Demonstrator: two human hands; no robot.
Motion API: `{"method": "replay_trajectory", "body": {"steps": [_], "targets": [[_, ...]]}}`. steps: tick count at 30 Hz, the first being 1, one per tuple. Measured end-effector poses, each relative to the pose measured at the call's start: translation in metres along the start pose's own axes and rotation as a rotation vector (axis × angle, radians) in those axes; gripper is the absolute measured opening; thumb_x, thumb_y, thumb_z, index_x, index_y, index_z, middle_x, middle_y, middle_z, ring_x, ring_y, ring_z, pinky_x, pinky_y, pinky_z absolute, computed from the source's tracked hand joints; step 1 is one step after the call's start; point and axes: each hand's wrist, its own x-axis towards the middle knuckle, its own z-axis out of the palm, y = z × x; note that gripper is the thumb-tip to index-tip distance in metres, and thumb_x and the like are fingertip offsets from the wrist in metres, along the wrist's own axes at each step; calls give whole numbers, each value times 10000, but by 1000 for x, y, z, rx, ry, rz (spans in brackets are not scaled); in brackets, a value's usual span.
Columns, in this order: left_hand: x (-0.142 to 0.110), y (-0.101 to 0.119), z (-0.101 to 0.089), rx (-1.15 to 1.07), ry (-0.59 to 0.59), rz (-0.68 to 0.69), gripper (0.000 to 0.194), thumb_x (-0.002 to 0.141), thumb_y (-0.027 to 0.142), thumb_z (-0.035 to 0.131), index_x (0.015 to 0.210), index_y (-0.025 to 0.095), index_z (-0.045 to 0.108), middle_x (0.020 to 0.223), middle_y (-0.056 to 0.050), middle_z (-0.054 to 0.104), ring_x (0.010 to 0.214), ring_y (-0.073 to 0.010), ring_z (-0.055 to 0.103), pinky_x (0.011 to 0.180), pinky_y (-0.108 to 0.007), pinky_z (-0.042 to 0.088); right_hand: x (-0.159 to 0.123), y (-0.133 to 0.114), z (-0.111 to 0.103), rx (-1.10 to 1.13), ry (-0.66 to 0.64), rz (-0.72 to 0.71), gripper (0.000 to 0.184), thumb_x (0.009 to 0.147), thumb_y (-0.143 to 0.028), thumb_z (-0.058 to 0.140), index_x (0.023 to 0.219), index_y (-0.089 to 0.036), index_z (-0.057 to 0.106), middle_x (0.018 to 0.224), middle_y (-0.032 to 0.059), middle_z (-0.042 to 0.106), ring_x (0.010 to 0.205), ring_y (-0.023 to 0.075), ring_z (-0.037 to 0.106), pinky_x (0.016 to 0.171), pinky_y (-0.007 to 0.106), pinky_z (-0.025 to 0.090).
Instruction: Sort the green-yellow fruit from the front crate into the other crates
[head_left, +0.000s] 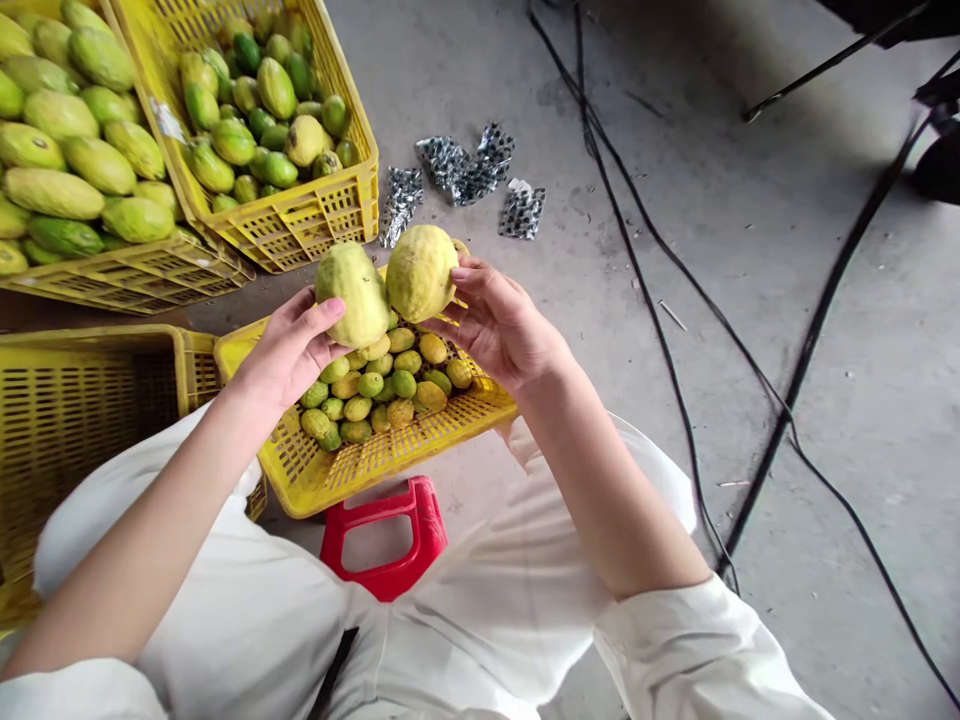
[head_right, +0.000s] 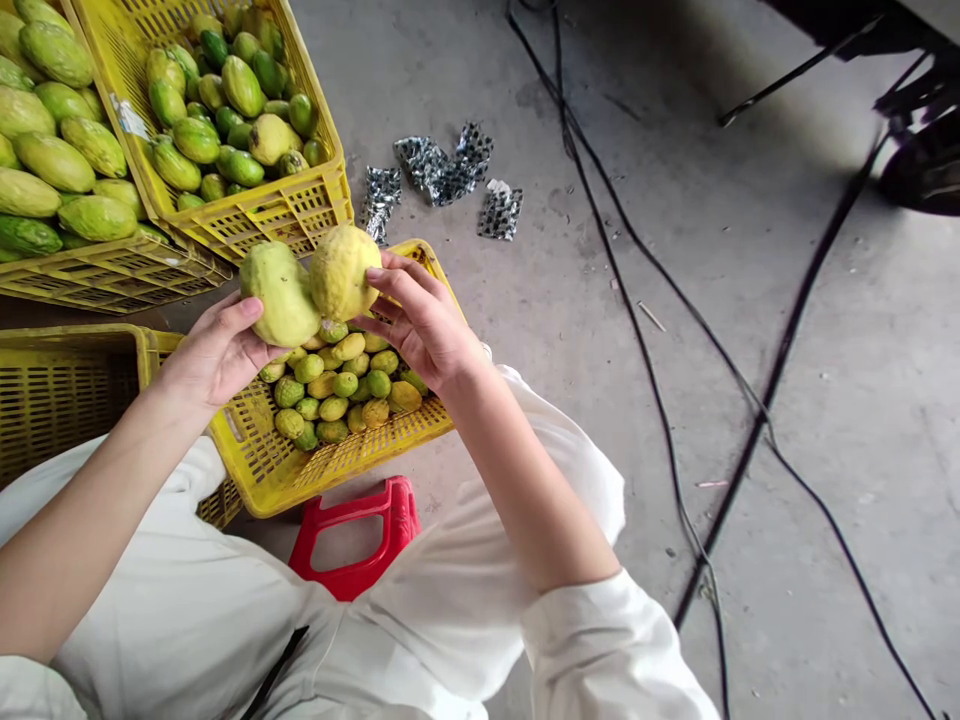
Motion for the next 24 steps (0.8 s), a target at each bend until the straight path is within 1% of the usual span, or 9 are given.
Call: {"method": "replay_trajectory", "body": {"steps": [3,6,9,11,14,17,20,22,24], "targets": [[0,1,0,21,18,-30,496,726,390,1025,1096,190,760,1108,-102,872,1121,-316,869,914,-390,768,-1,-1,1,22,-12,9,521,761,-531,957,1159,-266,750,1248,59,809,1325,313,776,1128,477,711],[2,-2,-1,20,45,-52,495,730,437,1037,1056,181,768,1041,-96,865,1122,-331,870,935,-424,771,-2,-4,0,8,-28,7,569,765,-538,957,1224,-260,768,1269,69,803,1333,328,774,1109,495,724],[3,-6,-3,1,105,-53,474,747,448,1037,1033,181,770,1024,-91,864,1152,-344,864,964,-445,766,-3,-7,-4,-23,-54,6,618,778,-533,965,1301,-259,781,1280,69,793,1352,332,770,1104,499,723],[4,-7,-5,-14,136,-53,449,772,433,1027,1043,176,778,1037,-96,865,1170,-344,859,979,-442,761,-3,-9,-8,-41,-68,-9,644,797,-523,966,1362,-278,777,1274,52,790,1343,320,776,1101,493,720],[5,-8,-7,-34,150,-53,385,816,381,995,1058,166,788,1033,-99,861,1144,-323,859,961,-408,759,-3,-11,-13,-50,-76,-40,660,817,-488,968,1421,-318,764,1302,23,794,1318,294,787,1096,485,722],[7,-8,-8,-56,140,-53,329,851,346,956,1073,161,799,1013,-97,862,1094,-304,862,924,-382,762,-2,-11,-16,-57,-89,-53,666,794,-479,1003,1398,-321,770,1353,18,801,1319,290,787,1089,477,731],[8,-9,-9,-66,104,-50,338,869,365,939,1108,167,803,1012,-97,869,1076,-297,866,900,-364,761,-1,-10,-16,-69,-95,-49,720,747,-564,1054,1354,-305,767,1356,39,804,1329,306,784,1065,462,741],[8,-10,-8,-52,65,-54,370,867,386,947,1137,179,801,1032,-99,874,1109,-306,868,906,-365,760,-1,-9,-14,-78,-91,-42,765,697,-624,1083,1308,-301,754,1331,47,805,1316,310,788,1035,445,746],[7,-10,-8,-30,21,-65,419,850,404,969,1169,195,797,1084,-106,881,1189,-333,860,938,-385,757,-1,-8,-12,-80,-79,-35,786,641,-642,1110,1242,-304,732,1281,37,802,1274,302,798,997,427,748]]}}
